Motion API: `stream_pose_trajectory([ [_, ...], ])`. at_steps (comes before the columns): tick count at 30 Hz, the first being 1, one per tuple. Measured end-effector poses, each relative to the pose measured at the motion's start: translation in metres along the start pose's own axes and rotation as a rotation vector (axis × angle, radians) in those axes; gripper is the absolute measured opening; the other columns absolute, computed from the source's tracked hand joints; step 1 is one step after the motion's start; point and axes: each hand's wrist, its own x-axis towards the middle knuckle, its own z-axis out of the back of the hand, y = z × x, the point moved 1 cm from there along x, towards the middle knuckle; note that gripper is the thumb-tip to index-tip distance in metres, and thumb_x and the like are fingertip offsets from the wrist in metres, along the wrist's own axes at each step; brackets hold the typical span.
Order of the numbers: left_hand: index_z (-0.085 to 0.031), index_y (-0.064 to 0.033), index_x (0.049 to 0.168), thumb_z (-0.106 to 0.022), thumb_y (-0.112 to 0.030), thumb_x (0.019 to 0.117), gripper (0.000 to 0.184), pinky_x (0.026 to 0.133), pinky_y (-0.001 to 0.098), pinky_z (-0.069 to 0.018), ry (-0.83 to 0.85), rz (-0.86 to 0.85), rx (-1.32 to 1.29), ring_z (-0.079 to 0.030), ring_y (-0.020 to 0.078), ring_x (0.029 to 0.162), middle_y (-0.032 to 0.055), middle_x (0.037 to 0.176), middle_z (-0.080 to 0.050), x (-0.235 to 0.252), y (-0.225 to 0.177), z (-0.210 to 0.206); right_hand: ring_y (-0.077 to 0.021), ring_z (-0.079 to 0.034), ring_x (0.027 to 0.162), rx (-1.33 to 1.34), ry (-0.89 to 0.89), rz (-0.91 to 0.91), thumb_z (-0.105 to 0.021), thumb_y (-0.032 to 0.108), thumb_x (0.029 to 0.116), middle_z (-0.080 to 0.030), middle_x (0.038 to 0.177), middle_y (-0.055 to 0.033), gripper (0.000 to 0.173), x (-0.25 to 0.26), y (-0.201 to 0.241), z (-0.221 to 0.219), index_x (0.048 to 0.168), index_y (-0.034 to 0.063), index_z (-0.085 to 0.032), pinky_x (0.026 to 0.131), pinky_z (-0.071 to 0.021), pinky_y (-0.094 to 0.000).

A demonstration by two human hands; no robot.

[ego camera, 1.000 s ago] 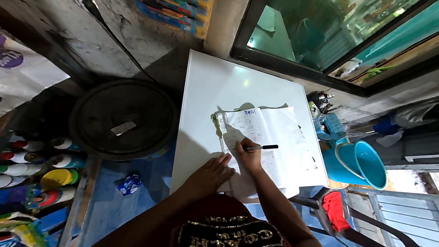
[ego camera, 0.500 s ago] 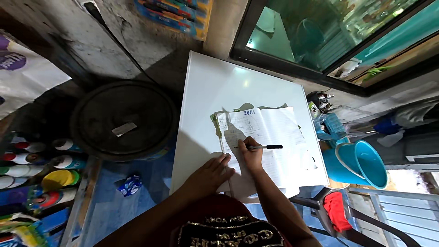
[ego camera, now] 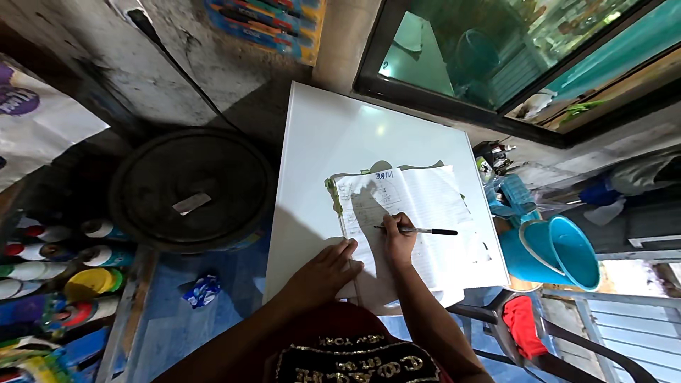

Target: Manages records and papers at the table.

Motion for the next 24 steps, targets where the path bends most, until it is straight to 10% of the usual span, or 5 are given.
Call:
stream_pose_trajectory([
  [24, -0.055, -0.0167, 0.145, -0.06, -0.019, 0.0989, 0.047, 0.114, 0.0468, -0.0409, -0.016, -0.021, 0.025, -0.045, 0.0394, 0.144, 0.0249, 0.154, -0.046, -0.002, 0.0005, -0.0027, 0.0051, -0.054, 0.054, -0.335, 0.341, 0.155, -0.067, 0.008, 0.0913, -0.06, 0.061, 0.0068, 0.018, -0.007, -0.0089, -0.0038, 0.074, 0.0045, -0.063, 0.053, -0.0473, -0.0138],
])
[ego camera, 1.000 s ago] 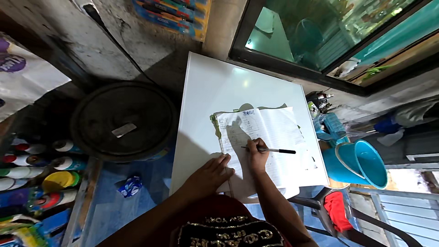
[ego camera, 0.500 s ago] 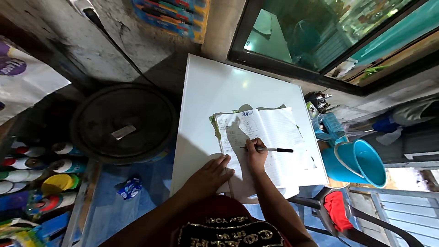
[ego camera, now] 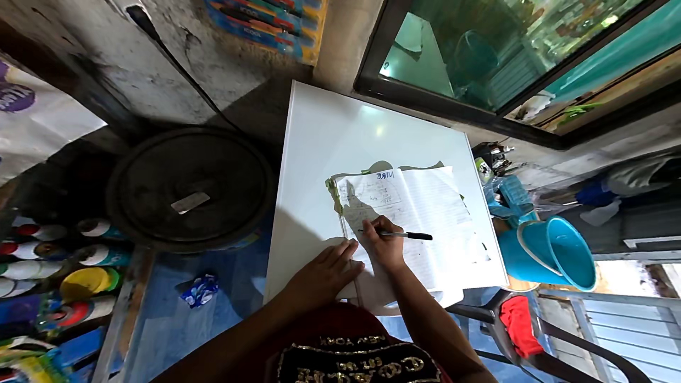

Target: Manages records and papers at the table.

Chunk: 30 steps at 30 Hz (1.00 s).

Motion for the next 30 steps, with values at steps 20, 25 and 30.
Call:
stream_pose_trajectory([
  [20, -0.056, -0.0161, 0.144, -0.06, -0.018, 0.0986, 0.046, 0.113, 0.0478, -0.0416, 0.012, 0.003, -0.009, -0.046, 0.0399, 0.142, 0.0247, 0.153, -0.048, 0.0016, -0.0003, 0.0028, 0.0028, -0.047, 0.05, -0.138, 0.017, 0.005, -0.066, 0.011, 0.0884, -0.052, 0.056, 0.0052, 0.025, 0.0013, 0.0006, 0.0, 0.065, 0.0047, -0.058, 0.05, -0.0406, -0.0161],
  [25, -0.056, -0.0154, 0.145, -0.06, -0.017, 0.0989, 0.046, 0.113, 0.0482, -0.0415, 0.006, 0.002, -0.012, -0.046, 0.0398, 0.143, 0.0253, 0.153, -0.047, 0.0009, -0.0001, 0.0029, 0.0047, -0.052, 0.053, 0.025, 0.006, -0.099, -0.065, 0.004, 0.0885, -0.055, 0.059, 0.0089, 0.021, 0.003, 0.0036, 0.0014, 0.07, 0.0082, -0.058, 0.053, -0.0462, -0.0144],
  [30, -0.056, -0.0147, 0.145, -0.061, -0.018, 0.098, 0.047, 0.114, 0.0483, -0.0408, 0.02, 0.005, -0.01, -0.045, 0.0395, 0.144, 0.0255, 0.154, -0.046, 0.0014, 0.0, 0.0042, 0.003, -0.055, 0.054, 0.071, 0.001, -0.098, -0.067, 0.004, 0.0893, -0.058, 0.061, 0.0079, 0.019, 0.0046, 0.002, 0.001, 0.072, 0.0077, -0.059, 0.055, -0.0498, -0.0163],
])
